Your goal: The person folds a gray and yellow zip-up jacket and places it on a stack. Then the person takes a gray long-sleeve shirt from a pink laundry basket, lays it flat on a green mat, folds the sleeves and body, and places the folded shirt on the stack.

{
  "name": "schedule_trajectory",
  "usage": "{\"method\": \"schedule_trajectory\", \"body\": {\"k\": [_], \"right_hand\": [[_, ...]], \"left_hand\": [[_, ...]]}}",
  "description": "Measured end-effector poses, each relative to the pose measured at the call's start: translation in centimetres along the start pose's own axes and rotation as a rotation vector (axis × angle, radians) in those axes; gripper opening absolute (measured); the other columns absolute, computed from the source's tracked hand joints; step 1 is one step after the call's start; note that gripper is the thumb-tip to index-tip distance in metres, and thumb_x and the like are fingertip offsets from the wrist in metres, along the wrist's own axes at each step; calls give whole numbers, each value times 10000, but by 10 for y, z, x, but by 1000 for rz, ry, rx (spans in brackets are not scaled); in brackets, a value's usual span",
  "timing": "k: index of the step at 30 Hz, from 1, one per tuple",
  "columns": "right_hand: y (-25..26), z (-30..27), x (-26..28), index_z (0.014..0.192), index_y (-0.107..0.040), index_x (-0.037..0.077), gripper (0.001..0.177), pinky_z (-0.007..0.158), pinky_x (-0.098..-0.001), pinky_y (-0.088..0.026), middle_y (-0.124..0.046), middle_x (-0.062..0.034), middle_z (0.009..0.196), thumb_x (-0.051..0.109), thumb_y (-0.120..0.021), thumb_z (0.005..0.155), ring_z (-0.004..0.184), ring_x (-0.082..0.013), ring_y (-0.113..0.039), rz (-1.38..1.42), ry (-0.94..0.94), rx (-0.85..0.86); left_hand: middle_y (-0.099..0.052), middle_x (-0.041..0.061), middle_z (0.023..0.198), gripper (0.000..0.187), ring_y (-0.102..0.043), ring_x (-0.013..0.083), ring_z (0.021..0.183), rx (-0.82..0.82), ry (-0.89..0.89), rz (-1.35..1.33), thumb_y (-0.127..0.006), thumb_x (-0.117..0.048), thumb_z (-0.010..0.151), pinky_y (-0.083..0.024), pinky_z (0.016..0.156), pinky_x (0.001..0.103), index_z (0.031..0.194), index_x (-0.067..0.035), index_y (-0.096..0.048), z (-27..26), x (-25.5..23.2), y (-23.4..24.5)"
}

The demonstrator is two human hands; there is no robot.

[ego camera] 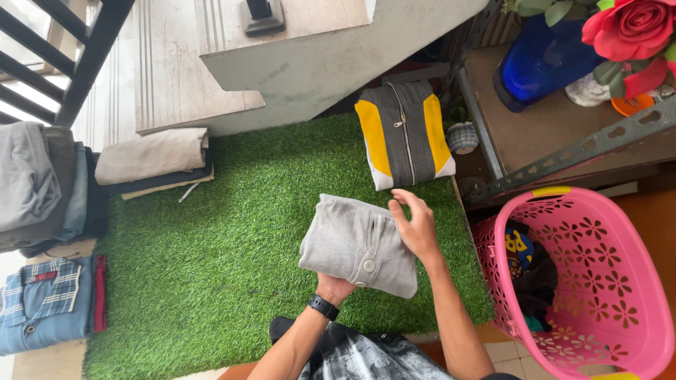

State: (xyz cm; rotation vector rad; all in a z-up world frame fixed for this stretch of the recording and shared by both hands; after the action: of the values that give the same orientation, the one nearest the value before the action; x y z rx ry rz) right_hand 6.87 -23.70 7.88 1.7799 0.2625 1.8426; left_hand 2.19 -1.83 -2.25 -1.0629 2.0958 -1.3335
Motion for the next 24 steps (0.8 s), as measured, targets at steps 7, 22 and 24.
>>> {"method": "schedule_trajectory", "body": {"k": [7,22,24], "right_hand": [[5,-38,-23,1530,-413,52,983,1080,-440,-472,-567,-201,1453,657,-670,799,1321,-286,-572,989,-653,237],[60,43,-56,1399,-554,13,727,1027,-350,-505,-669,-96,1277,90,-864,745,1185,-193,-631,763,-285,89],[65,57,-58,1402,-553,17,730,1025,-352,-507,-670,-88,1273,86,-865,745,1185,-189,-630,725,-261,102]], "left_hand": [[-285,112,1672,821,-300,361,1507,184,-64,11,-305,-672,989,-278,1213,556,1615,-144,-240,46,-18,45],[-503,59,1476,840,-548,230,1302,-55,-131,1044,-710,-362,806,-496,1037,494,1535,-161,-343,61,-54,-143],[-552,128,1455,823,-566,253,1325,76,-195,1126,-814,-202,834,-504,1107,440,1516,-91,-369,72,-48,-153]]}}
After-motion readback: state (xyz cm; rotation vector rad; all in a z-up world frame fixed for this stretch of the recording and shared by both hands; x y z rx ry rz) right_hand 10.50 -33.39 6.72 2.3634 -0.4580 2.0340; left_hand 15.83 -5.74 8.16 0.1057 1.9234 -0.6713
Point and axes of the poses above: each hand's wrist, its own z-axis towards the middle knuckle, its own y-axis out of the back of the hand, x = y × z, the point moved 1 cm from there along z, towards the middle knuckle
